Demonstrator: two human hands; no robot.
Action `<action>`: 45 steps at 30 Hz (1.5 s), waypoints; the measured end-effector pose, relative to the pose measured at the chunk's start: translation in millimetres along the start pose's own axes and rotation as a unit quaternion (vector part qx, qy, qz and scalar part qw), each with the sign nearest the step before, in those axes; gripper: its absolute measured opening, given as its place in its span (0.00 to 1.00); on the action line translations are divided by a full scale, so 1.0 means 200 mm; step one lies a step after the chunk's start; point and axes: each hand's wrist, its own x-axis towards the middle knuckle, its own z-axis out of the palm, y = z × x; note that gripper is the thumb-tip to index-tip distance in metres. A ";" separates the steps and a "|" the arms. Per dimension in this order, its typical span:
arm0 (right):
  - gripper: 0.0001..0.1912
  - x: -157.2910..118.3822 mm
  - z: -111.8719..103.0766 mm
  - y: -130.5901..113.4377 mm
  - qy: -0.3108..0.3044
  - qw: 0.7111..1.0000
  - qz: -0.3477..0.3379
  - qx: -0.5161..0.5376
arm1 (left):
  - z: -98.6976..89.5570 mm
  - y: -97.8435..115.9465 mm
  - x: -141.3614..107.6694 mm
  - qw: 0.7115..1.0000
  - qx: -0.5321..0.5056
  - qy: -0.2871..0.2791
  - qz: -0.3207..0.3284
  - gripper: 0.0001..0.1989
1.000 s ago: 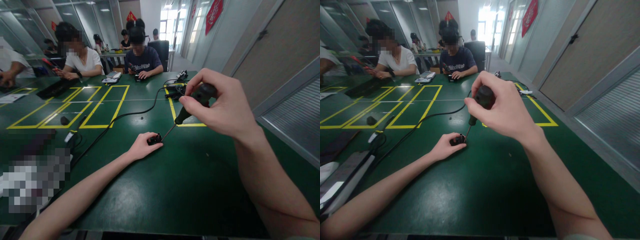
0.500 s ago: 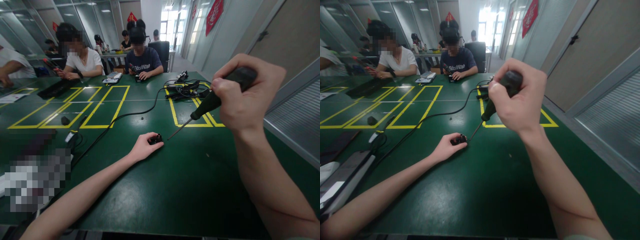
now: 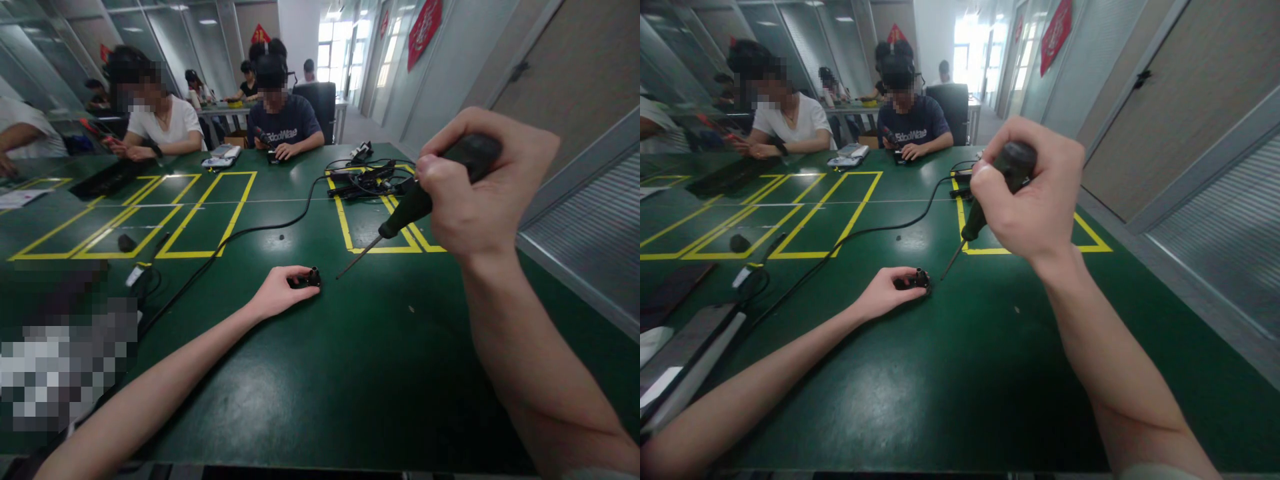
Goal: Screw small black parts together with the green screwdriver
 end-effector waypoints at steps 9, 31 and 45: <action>0.08 0.00 0.01 0.04 0.008 0.999 -0.050 0.016 | -0.01 -0.01 0.01 1.000 -0.023 -0.001 -0.002 0.20; 0.09 0.00 0.00 0.01 0.021 0.999 -0.035 -0.004 | -0.35 0.08 0.07 0.993 0.034 -0.049 0.097 0.19; 0.15 -0.01 0.01 0.02 0.019 0.999 -0.044 0.002 | -0.40 -0.17 0.12 0.987 0.042 -0.157 0.013 0.48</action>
